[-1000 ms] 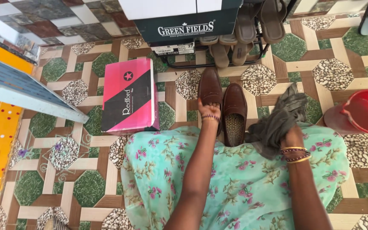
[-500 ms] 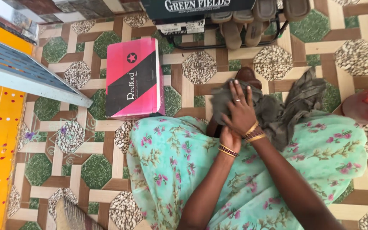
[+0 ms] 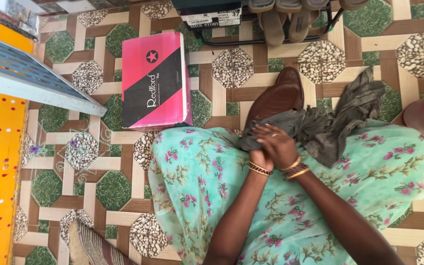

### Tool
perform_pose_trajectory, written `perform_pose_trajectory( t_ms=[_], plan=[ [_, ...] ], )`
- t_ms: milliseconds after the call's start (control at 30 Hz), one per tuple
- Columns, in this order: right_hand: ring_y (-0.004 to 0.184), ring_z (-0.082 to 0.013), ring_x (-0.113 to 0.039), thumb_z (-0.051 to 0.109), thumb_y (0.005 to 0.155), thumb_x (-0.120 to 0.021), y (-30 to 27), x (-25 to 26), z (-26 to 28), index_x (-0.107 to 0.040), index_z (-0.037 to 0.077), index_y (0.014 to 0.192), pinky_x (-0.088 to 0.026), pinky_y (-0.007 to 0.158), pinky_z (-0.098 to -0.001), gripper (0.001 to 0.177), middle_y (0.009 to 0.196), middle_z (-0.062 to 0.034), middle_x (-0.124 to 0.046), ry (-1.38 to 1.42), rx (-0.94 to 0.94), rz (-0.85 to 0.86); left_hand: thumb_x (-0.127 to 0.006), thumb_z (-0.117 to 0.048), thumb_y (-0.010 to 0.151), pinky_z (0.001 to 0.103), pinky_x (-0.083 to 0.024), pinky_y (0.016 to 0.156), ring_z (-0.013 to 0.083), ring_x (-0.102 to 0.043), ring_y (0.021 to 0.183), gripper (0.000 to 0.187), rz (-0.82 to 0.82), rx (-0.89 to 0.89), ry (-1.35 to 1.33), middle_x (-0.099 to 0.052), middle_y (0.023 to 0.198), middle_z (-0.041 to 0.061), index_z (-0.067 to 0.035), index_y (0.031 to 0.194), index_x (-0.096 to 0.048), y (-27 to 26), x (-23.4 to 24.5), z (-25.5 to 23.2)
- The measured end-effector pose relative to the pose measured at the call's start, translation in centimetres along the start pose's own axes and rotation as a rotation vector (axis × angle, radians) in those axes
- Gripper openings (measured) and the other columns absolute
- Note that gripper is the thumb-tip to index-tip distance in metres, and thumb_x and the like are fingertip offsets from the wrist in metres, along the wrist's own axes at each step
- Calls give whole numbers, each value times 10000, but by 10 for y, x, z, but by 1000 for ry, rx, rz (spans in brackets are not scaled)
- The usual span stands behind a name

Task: The person sits on the floor and wipes a pair of brown leather shoes with a dark cloth. They alternate between the left and right shoe, rubbing the uppers and sides repeatedly. Shoe boxes and other footwear are visible nearby.

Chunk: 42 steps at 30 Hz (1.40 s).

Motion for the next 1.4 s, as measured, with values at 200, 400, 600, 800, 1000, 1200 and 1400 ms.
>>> perform_pose_trajectory(
  t_ms=[200,400,600,800,1000,1200,1400],
  plan=[
    [799,-154,-585,268,1137,-493,-39,102,-94,-688,2,1065,-498,728,-323,338,952,-83,-664,450,-505,-503,-510,-331,1141,376,-474,1088,199,-636,1107,359,356,-43,35,-680,1196,84,-45,1342,-591,-1,-18,3],
    [1276,-237,-605,264,1075,-770,33,155,-13,-572,-5,1349,-521,1124,-406,432,1364,-100,-614,421,-186,-578,-562,-324,1166,377,-485,1060,175,-645,1003,382,126,-72,144,-695,1095,62,-61,1444,-570,0,-4,-8],
    [991,-323,-616,62,879,-758,61,47,37,-695,103,1309,-516,920,-421,437,1007,-113,-666,-301,29,-71,-621,-346,1188,341,-491,982,149,-653,972,469,127,-112,165,-718,1110,52,-74,1560,-537,-4,-41,-12],
    [888,-337,-580,80,766,-736,62,22,47,-743,54,1089,-488,793,-453,324,788,-110,-647,-256,124,39,-568,-394,1003,277,-568,963,89,-694,1098,465,-107,-83,321,-707,1211,-18,-137,1389,-536,-25,-84,-19],
    [895,-316,-579,25,752,-678,59,42,42,-767,57,1104,-508,812,-423,365,879,-125,-661,-24,46,184,-651,-398,1019,239,-570,864,112,-680,1029,424,-31,-101,149,-708,1204,24,-76,1293,-611,-17,-65,-20],
    [935,-202,-664,169,866,-770,31,76,18,-684,77,1132,-531,840,-346,295,1003,-29,-711,378,-334,-66,-772,-241,960,292,-555,897,155,-672,1032,352,-126,-187,389,-694,1167,47,-76,1225,-608,-12,-70,-28],
    [862,-272,-603,147,798,-879,43,81,39,-738,17,927,-485,789,-377,231,867,-90,-661,-117,-204,-215,-806,-159,883,260,-507,898,99,-634,1071,524,-102,-229,463,-678,1199,-27,-148,1360,-588,-26,-105,-25]
  ],
)
Point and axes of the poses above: each hand's wrist, its own y-axis towards the middle knuckle, its own x-axis out of the back of the hand, z = x × y, the point moved 10 cm from there along y, towards the middle knuckle
